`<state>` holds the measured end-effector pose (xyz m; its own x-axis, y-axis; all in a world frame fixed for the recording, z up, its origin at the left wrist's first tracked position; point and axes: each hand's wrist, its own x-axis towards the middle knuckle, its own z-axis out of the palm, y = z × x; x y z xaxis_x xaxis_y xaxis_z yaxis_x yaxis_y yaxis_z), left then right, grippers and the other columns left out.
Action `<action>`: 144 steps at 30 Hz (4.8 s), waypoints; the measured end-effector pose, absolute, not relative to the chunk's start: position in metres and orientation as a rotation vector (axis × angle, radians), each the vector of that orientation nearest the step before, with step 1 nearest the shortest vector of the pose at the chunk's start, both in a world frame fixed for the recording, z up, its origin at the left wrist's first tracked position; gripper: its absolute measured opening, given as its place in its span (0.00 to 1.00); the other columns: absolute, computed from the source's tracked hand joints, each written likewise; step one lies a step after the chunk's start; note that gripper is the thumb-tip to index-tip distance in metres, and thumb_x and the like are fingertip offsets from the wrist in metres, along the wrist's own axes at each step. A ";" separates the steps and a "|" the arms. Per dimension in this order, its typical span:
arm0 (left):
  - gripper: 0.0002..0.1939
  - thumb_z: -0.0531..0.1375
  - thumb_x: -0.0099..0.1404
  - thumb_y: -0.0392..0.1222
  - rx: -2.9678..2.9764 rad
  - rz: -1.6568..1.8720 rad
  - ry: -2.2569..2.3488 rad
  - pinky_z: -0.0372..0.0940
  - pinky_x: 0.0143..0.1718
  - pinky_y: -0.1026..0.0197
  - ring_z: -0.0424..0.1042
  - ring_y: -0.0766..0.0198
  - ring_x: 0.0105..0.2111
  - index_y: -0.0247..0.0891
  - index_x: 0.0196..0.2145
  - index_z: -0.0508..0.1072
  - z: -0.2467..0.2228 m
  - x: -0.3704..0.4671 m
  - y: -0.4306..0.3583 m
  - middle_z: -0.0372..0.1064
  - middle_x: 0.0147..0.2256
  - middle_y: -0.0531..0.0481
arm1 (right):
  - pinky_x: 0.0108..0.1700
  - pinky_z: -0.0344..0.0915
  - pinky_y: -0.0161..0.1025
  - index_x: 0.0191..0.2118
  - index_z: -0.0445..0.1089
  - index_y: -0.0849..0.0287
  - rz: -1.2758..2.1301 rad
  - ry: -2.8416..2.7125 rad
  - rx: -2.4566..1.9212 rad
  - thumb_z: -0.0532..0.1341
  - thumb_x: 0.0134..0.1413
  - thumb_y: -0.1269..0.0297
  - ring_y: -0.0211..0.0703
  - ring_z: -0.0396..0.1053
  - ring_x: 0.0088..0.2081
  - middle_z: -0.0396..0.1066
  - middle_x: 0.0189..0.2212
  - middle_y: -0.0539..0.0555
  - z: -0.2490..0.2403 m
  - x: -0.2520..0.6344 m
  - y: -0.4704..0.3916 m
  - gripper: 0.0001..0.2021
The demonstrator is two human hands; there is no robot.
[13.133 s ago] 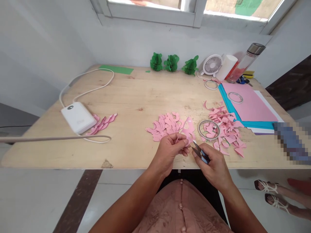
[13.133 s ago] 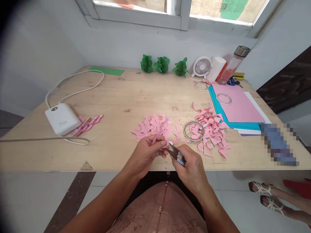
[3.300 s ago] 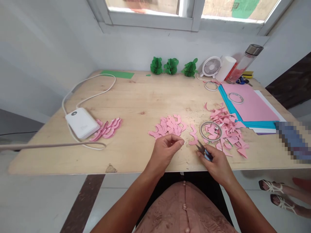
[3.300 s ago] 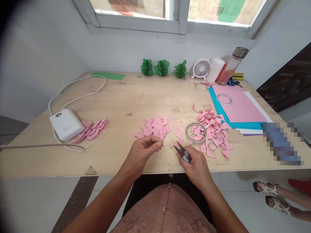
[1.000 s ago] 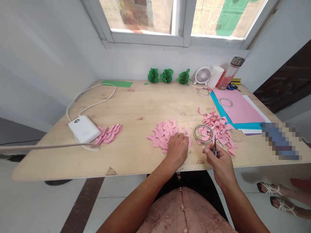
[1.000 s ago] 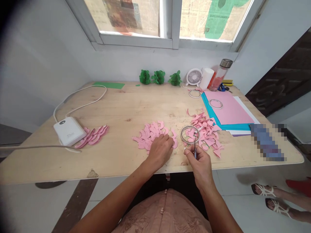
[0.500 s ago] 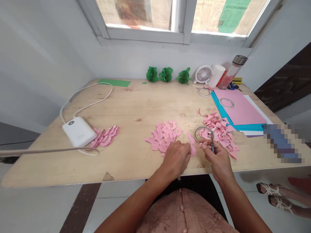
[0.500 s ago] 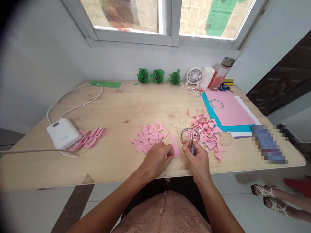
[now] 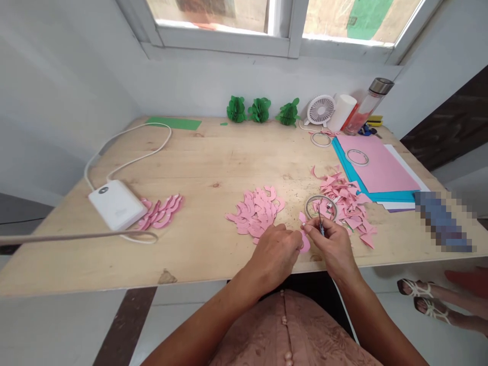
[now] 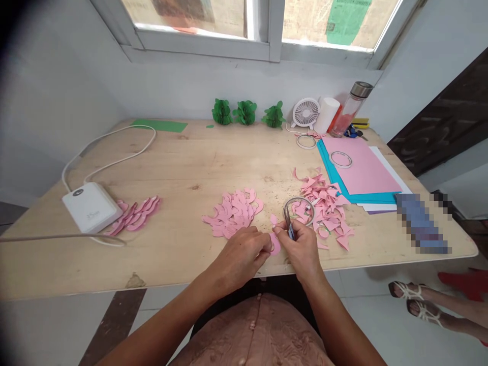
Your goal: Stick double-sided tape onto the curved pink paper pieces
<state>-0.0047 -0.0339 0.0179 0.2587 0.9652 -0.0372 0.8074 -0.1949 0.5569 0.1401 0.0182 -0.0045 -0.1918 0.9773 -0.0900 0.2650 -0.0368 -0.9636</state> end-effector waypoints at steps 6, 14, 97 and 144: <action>0.07 0.57 0.60 0.37 1.464 0.970 1.592 0.62 0.39 0.61 0.70 0.63 0.36 0.40 0.39 0.68 0.006 -0.003 -0.041 0.72 0.36 0.51 | 0.27 0.56 0.34 0.25 0.69 0.59 1.259 -1.370 -1.343 0.65 0.45 0.60 0.36 0.59 0.24 0.65 0.21 0.47 -0.006 0.132 0.015 0.08; 0.08 0.59 0.57 0.39 1.038 1.220 1.544 0.62 0.35 0.62 0.69 0.64 0.32 0.37 0.36 0.70 -0.006 0.003 -0.031 0.70 0.31 0.52 | 0.28 0.57 0.33 0.26 0.69 0.59 1.298 -1.284 -1.321 0.64 0.45 0.63 0.35 0.60 0.25 0.66 0.22 0.47 -0.006 0.121 0.005 0.06; 0.04 0.61 0.52 0.36 0.748 1.186 1.224 0.59 0.23 0.67 0.64 0.71 0.20 0.34 0.28 0.72 0.004 -0.005 -0.022 0.67 0.21 0.54 | 0.21 0.48 0.33 0.26 0.70 0.60 1.466 -1.311 -1.283 0.66 0.43 0.63 0.30 0.51 0.19 0.67 0.24 0.48 0.005 0.130 0.011 0.06; 0.03 0.62 0.51 0.36 0.757 1.229 1.270 0.61 0.30 0.66 0.68 0.67 0.25 0.34 0.25 0.75 0.005 -0.008 -0.025 0.71 0.23 0.52 | 0.31 0.60 0.36 0.26 0.68 0.58 1.295 -1.588 -1.312 0.61 0.47 0.66 0.39 0.63 0.27 0.67 0.23 0.49 -0.003 0.127 0.012 0.03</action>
<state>-0.0076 -0.0249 0.0054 -0.1365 0.9497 -0.2820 -0.2505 0.2424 0.9373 0.1270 0.0116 -0.0032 -0.2476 0.9655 -0.0802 0.2733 -0.0098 -0.9619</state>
